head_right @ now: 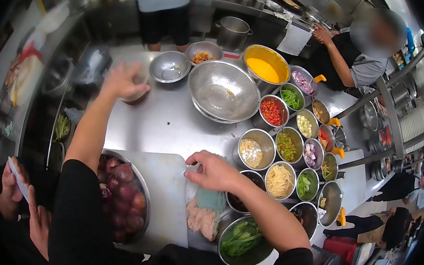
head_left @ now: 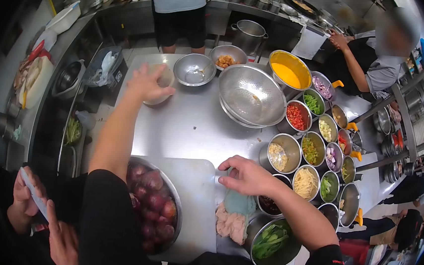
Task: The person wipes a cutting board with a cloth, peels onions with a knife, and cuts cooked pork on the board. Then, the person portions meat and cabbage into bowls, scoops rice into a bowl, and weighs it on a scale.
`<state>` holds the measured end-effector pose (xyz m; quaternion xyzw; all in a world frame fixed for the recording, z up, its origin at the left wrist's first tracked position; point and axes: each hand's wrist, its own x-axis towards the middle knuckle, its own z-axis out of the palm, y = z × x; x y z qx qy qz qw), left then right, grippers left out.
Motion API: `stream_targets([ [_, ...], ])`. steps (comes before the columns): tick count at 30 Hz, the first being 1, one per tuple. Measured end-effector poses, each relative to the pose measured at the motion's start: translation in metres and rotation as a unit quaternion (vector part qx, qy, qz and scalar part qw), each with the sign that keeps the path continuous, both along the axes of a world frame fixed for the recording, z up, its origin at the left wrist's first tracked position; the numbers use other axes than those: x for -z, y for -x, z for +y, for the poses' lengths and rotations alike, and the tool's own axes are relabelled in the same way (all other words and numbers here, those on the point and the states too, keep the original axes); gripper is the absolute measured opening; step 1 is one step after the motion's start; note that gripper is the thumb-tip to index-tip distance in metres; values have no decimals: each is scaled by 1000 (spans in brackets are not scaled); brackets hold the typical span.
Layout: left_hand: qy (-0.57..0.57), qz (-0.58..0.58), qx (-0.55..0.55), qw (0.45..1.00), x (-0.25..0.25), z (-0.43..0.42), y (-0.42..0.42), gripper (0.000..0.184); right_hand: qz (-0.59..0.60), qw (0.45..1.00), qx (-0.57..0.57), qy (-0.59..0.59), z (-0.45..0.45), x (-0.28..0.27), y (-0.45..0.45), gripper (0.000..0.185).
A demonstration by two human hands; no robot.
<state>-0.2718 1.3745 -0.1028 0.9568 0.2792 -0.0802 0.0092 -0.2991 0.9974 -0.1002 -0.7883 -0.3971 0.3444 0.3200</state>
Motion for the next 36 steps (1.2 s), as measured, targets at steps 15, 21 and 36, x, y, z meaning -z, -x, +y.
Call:
stream_targets([
  [15,478,109,-69,869,9,-106,23,69,355,883,301,-61,47,53,-26,58],
  [21,458,2,8,889,-8,-121,48,66,371,862,314,-145,29,31,-7,46],
  [36,701,-148,75,693,-108,-250,79,68,364,760,314,-437,-135,-87,50,62],
])
